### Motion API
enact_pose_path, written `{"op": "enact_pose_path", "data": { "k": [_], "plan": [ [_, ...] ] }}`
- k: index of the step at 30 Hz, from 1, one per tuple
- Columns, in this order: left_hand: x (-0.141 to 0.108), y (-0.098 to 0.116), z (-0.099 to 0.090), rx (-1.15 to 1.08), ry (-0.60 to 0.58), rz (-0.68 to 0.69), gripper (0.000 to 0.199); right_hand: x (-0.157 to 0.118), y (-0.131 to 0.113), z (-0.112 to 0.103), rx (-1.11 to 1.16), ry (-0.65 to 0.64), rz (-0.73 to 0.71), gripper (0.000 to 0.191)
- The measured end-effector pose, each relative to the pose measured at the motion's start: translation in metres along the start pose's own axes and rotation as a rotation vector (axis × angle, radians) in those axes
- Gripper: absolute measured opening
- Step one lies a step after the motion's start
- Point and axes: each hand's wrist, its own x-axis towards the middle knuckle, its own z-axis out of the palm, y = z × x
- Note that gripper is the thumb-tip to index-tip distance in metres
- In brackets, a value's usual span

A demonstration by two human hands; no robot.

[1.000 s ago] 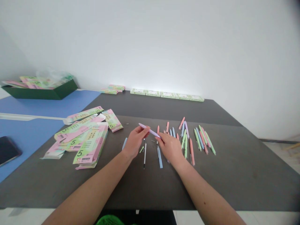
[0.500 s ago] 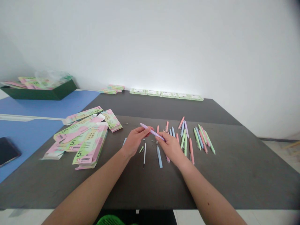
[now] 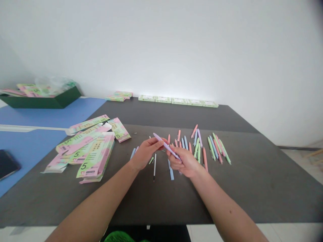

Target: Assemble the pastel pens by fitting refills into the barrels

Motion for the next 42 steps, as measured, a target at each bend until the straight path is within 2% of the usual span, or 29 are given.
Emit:
{"op": "enact_pose_path", "data": {
  "k": [1,2,5,7,9,12,20,26,30,35,39,42],
  "plan": [
    [0.000,0.000,0.001,-0.007,0.006,-0.006,0.012,0.001,0.001,0.000,0.022,-0.010,0.013,0.038],
    [0.000,0.000,0.001,-0.007,0.029,-0.007,0.011,0.001,0.001,0.000,-0.001,0.033,-0.019,0.036],
    [0.002,0.001,0.001,0.005,0.129,-0.002,0.009,0.004,0.001,-0.001,-0.256,0.288,-0.233,0.027],
    [0.003,0.001,0.000,0.017,0.162,0.008,0.010,0.004,0.000,-0.002,-0.419,0.358,-0.301,0.022],
    [0.004,0.001,-0.003,0.021,0.171,0.020,0.012,0.003,-0.002,-0.002,-0.435,0.317,-0.267,0.023],
    [0.007,0.002,-0.008,-0.003,0.191,0.043,0.017,0.001,-0.004,-0.003,-0.322,0.259,-0.194,0.027],
    [0.014,0.010,-0.022,-0.240,0.271,0.019,0.015,0.004,0.000,-0.014,-0.208,0.269,-0.226,0.028],
    [0.016,0.010,-0.025,-0.228,0.339,0.027,0.009,0.004,-0.002,-0.018,-0.282,0.340,-0.224,0.031],
    [0.015,0.003,-0.020,-0.217,0.282,-0.034,0.011,0.004,-0.003,-0.018,-0.391,0.386,-0.241,0.029],
    [0.011,-0.005,-0.010,-0.267,0.222,-0.185,0.010,0.000,-0.007,-0.011,-0.714,0.452,-0.306,0.023],
    [0.016,-0.003,-0.016,-0.300,0.327,-0.142,0.013,-0.003,-0.011,-0.010,-0.783,0.478,-0.309,0.022],
    [0.023,0.001,-0.030,-0.376,0.426,-0.091,0.017,-0.002,-0.010,-0.016,-0.658,0.493,-0.307,0.023]
  ]
}}
